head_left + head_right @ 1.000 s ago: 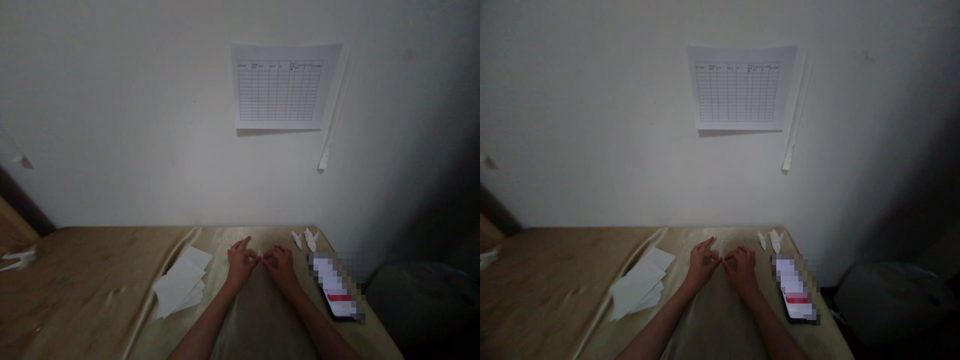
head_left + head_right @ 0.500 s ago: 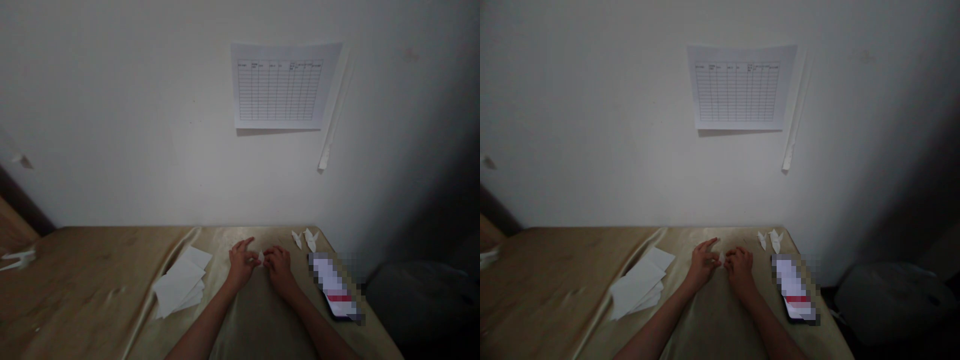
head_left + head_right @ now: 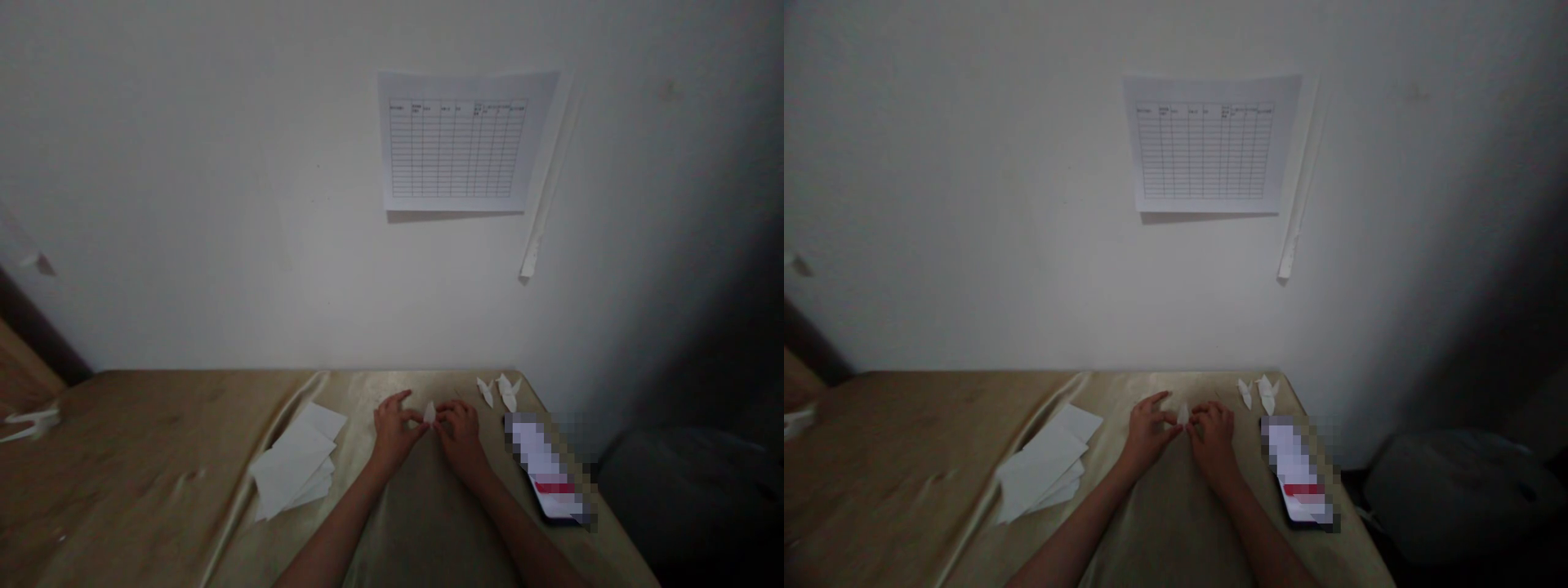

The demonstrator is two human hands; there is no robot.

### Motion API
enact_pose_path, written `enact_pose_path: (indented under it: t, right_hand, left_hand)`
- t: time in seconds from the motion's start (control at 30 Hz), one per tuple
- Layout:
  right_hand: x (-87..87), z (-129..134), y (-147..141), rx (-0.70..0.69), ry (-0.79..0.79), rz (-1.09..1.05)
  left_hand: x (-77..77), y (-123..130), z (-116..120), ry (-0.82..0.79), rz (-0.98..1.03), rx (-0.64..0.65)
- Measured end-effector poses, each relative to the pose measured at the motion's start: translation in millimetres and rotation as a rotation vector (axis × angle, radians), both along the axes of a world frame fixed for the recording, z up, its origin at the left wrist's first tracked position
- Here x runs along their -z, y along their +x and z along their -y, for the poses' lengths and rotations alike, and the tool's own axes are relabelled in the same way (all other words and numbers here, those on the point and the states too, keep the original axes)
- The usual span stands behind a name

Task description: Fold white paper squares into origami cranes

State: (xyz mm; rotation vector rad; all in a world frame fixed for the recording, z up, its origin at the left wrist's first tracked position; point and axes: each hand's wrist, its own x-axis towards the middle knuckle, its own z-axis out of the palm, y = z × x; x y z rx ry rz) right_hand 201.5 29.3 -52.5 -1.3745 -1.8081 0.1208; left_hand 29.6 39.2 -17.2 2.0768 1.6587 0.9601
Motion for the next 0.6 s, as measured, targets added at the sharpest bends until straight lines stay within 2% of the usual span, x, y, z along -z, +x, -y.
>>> enact_pose_path:
  t: [0.3,0.6]
  right_hand:
    - [2.1,1.5,-2.7,-0.033,-0.071,0.072]
    - [-0.7,1.9,-3.8,0.002,-0.124,0.05]
  left_hand:
    - [-6.1,2.9,4.8,-0.058,-0.046,-0.019]
    - [-8.9,2.5,4.3,-0.045,-0.034,-0.017]
